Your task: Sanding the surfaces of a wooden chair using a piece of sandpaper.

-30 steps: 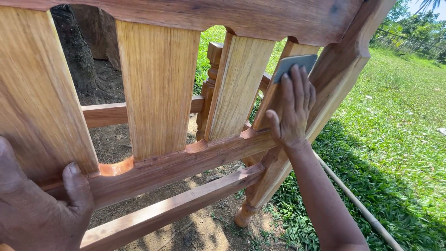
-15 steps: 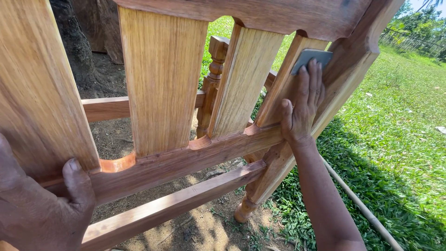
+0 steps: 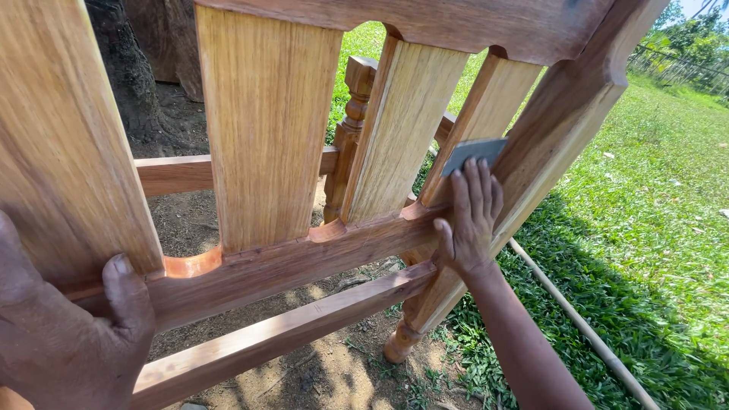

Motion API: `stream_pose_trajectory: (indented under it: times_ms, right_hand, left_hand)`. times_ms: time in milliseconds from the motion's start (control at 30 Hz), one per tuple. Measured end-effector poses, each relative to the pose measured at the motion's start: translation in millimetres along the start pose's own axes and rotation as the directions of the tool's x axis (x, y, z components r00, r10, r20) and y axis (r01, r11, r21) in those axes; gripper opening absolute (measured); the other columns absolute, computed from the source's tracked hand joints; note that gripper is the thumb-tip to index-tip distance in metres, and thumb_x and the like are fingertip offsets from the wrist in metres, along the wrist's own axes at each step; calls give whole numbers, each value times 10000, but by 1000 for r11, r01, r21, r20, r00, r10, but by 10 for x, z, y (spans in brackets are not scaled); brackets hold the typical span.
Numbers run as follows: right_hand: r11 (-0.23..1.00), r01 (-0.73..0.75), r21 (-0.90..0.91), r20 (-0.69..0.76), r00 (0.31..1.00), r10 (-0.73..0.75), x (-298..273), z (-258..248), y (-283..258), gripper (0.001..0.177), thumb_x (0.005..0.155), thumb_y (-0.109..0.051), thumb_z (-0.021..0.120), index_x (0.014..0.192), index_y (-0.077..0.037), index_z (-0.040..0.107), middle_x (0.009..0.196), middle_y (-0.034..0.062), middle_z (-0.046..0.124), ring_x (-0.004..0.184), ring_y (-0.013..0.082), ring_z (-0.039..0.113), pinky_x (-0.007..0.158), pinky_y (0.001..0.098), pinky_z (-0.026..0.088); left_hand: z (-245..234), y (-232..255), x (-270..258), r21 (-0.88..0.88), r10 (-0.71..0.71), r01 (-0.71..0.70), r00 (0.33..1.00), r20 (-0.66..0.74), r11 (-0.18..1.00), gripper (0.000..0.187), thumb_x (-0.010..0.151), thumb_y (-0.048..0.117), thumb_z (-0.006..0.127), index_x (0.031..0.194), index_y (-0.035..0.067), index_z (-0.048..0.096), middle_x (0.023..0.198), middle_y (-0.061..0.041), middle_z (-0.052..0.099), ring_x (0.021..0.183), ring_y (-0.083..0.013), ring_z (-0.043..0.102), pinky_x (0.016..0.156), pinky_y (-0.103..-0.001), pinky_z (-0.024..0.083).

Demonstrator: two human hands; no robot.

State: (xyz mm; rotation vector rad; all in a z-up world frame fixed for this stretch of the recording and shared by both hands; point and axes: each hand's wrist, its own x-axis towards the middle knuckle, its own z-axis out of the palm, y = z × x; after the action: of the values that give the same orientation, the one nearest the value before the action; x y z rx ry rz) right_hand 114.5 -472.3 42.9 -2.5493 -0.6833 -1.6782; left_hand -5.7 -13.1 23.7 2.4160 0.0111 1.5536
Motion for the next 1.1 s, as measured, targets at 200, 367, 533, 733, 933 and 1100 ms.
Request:
stream_pose_trajectory:
  times_ms: [200, 367, 533, 733, 933, 1100]
  right_hand:
    - [999, -32, -29, -124, 992, 29, 710, -278, 97, 639, 1158, -459, 311, 1610, -14, 389, 1706, 180, 327, 1622, 353, 259, 1330, 537, 177]
    - [998, -11, -57, -122, 992, 4, 298, -180, -27, 546, 1153, -336, 446, 1587, -3, 426, 1688, 187, 357, 1599, 364, 303, 1310, 549, 232]
    - [998, 18, -56, -82, 996, -23, -61, -112, -73, 415, 983, -151, 760, 1381, -110, 650, 1564, 80, 513, 1503, 283, 450, 1270, 482, 333]
    - [959, -87, 270, -243, 958, 155, 389, -257, -29, 475, 842, -92, 914, 1216, -97, 621, 1566, 167, 420, 1496, 323, 424, 1262, 445, 397]
    - [817, -280, 505, -86, 925, 370, 371, -240, 78, 510, 858, -77, 886, 1286, -119, 611, 1551, 124, 464, 1476, 290, 475, 1238, 407, 434]
    - [888, -235, 394, -153, 936, 316, 330, -327, 14, 474, 890, -13, 859, 1304, -89, 643, 1457, 132, 555, 1398, 283, 546, 1180, 392, 499]
  left_hand:
    - [-105, 197, 178, -130, -204, 228, 964, 173, 965, 839, 990, 13, 634, 1641, 3, 105, 1337, -307, 493, 1094, -411, 649, 1026, -467, 605]
    - [3, 72, 13, -62, -46, 48, 999, 29, 997, 879, 1032, 21, 674, 1664, 19, 63, 1441, -303, 431, 1187, -392, 608, 1063, -452, 587]
    - [68, -161, -145, 39, 126, -123, 989, -82, 992, 906, 1085, 32, 715, 1671, 29, 25, 1542, -309, 360, 1297, -381, 548, 1094, -448, 537]
    - [64, -141, -165, 52, 111, -106, 990, -90, 993, 922, 1080, 69, 694, 1677, 83, -8, 1537, -289, 292, 1336, -365, 459, 1083, -480, 485]
    - [99, -257, -181, 119, 118, -107, 989, -88, 987, 972, 1060, 165, 686, 1696, 116, -47, 1493, -248, 247, 1332, -304, 391, 1055, -466, 461]
    - [9, -113, -98, 33, 91, -88, 990, -111, 996, 897, 1063, 157, 691, 1683, 85, 48, 1494, -263, 286, 1321, -330, 406, 1051, -457, 453]
